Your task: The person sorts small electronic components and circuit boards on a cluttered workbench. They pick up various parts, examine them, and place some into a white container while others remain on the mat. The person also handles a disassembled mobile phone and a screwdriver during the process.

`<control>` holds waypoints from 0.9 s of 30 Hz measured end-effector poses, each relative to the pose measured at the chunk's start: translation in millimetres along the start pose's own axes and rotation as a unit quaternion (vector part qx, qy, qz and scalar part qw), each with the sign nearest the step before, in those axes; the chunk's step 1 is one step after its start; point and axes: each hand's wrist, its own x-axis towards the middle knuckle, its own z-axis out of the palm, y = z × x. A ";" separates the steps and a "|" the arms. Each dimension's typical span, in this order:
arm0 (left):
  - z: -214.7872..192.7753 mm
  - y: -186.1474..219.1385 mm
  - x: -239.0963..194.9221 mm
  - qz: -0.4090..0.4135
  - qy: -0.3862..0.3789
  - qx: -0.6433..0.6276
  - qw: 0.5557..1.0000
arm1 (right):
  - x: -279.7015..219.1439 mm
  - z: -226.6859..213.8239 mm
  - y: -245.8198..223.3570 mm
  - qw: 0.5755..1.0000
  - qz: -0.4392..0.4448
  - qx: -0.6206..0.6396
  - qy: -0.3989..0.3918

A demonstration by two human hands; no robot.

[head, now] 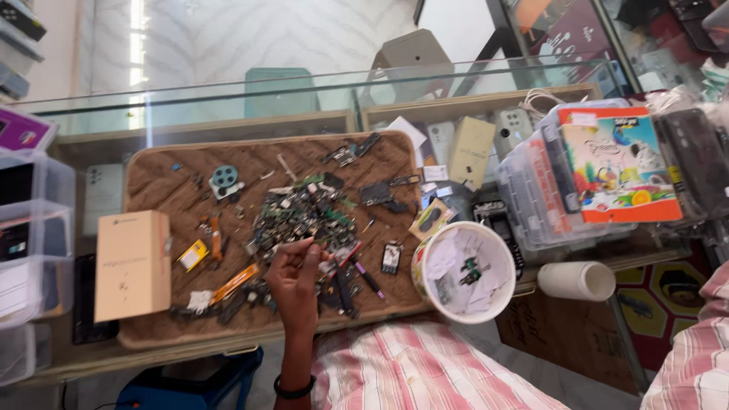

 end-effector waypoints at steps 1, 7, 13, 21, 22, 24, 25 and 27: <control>-5.3 4.3 -0.4 0.000 -0.007 -0.003 1.000 | -11.8 18.4 -5.9 1.000 0.001 0.017 -0.011; -28.2 22.6 1.9 -0.019 -0.040 -0.043 0.998 | -79.8 124.5 -100.3 0.995 0.006 0.074 -0.061; -58.5 31.6 -3.1 -0.024 -0.042 0.014 0.999 | -148.5 196.9 -157.8 0.992 0.066 -0.091 -0.059; -70.2 26.9 -17.6 -0.042 -0.060 0.003 0.997 | -185.8 205.8 -190.1 0.986 0.003 -0.154 -0.059; -69.5 25.7 -18.9 -0.042 -0.061 -0.002 0.997 | -186.2 201.4 -191.3 0.984 0.028 -0.170 -0.051; -69.8 23.4 -22.5 -0.043 -0.062 -0.010 0.997 | -187.3 190.8 -191.3 0.976 0.082 -0.198 -0.036; -70.3 22.2 -24.1 -0.043 -0.060 -0.010 0.997 | -188.2 184.8 -191.2 0.975 0.081 -0.206 -0.033; -70.8 19.4 -27.8 -0.044 -0.056 -0.010 0.997 | -189.4 172.5 -191.9 0.971 0.081 -0.223 -0.026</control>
